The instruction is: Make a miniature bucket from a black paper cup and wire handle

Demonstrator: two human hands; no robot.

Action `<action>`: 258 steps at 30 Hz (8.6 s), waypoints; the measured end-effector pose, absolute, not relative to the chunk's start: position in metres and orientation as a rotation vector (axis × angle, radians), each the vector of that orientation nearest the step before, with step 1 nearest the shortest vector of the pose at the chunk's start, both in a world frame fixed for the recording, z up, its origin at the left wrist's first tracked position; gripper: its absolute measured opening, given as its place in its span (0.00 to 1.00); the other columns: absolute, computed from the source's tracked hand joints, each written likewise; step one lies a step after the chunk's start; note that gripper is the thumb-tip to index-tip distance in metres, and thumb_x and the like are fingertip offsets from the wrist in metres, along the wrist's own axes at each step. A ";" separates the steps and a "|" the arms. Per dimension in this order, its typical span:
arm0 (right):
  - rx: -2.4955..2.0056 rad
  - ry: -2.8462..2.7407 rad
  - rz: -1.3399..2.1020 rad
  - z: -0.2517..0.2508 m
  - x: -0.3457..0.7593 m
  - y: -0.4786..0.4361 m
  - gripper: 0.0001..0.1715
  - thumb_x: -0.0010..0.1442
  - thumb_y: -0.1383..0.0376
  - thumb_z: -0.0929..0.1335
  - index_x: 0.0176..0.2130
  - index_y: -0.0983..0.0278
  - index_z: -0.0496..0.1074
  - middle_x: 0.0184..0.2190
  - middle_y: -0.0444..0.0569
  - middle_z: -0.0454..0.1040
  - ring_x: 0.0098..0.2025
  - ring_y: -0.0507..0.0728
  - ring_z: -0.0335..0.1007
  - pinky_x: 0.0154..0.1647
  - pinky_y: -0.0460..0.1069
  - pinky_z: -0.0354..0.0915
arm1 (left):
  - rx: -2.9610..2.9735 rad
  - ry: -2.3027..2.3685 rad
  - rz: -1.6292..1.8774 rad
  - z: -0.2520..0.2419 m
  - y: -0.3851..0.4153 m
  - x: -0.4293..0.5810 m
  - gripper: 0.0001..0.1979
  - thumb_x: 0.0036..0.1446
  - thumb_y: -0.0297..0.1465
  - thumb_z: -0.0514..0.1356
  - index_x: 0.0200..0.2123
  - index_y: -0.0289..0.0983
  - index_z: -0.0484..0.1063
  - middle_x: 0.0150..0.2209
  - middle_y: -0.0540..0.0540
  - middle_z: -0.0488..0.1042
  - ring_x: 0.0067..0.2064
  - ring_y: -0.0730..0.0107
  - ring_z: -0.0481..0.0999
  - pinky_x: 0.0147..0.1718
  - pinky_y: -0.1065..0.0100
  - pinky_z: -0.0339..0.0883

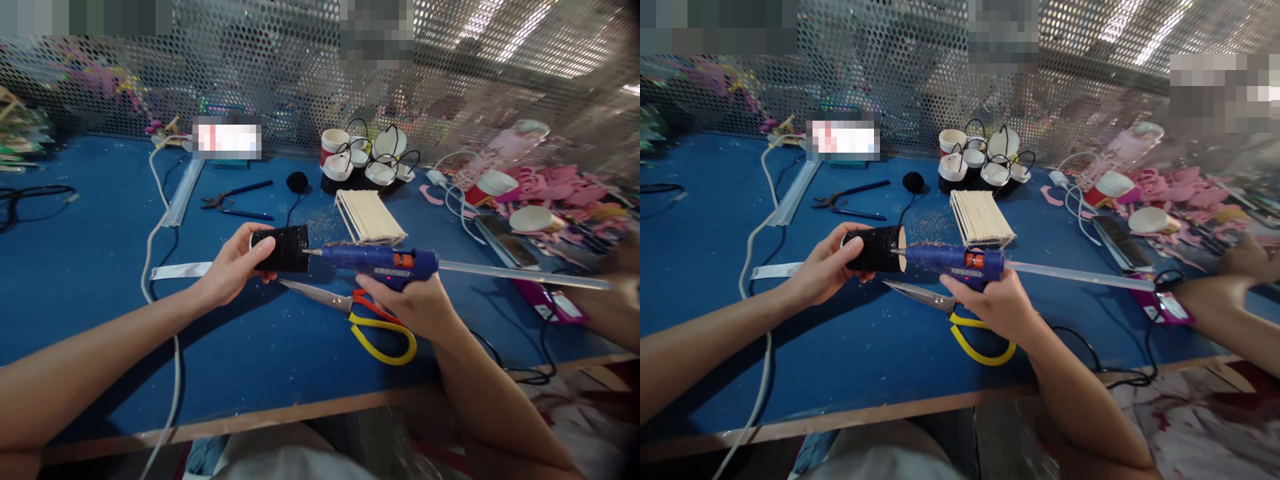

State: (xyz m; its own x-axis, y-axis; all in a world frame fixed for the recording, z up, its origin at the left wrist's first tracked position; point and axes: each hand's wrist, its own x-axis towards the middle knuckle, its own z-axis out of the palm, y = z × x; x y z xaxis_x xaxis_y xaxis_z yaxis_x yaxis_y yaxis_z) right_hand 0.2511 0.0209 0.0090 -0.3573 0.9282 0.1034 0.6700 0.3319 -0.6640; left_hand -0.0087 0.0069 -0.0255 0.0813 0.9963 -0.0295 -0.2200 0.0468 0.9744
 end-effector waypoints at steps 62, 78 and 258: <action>-1.441 -1.883 0.969 0.019 0.237 0.021 0.21 0.51 0.59 0.68 0.13 0.63 0.61 0.09 0.41 0.63 0.13 0.48 0.60 0.19 0.46 0.63 | 1.286 0.927 1.267 -0.033 0.004 -0.011 0.17 0.52 0.34 0.61 0.44 0.39 0.63 0.35 0.49 0.65 0.28 0.76 0.69 0.22 0.72 0.70; -1.411 -1.945 1.013 0.022 0.235 0.016 0.18 0.49 0.61 0.69 0.15 0.63 0.60 0.11 0.41 0.64 0.14 0.48 0.59 0.19 0.45 0.61 | 1.124 0.994 1.265 -0.027 0.005 -0.008 0.18 0.51 0.38 0.62 0.42 0.37 0.61 0.31 0.50 0.69 0.21 0.76 0.71 0.18 0.71 0.67; -0.822 -2.083 0.858 -0.009 0.225 0.033 0.04 0.56 0.68 0.66 0.28 0.65 0.67 0.42 0.49 0.71 0.29 0.47 0.64 0.29 0.45 0.62 | 2.328 1.115 0.822 -0.008 0.018 -0.010 0.09 0.53 0.35 0.58 0.30 0.35 0.69 0.51 0.40 0.69 0.37 0.69 0.74 0.26 0.73 0.63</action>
State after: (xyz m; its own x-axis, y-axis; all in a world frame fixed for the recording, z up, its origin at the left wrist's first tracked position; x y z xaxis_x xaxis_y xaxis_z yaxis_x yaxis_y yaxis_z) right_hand 0.2248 0.0327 -0.0088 -0.5319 0.7592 0.3751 0.2746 0.5736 -0.7718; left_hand -0.0097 0.0183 -0.0082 0.5011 0.8020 0.3251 0.5476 -0.5847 0.5985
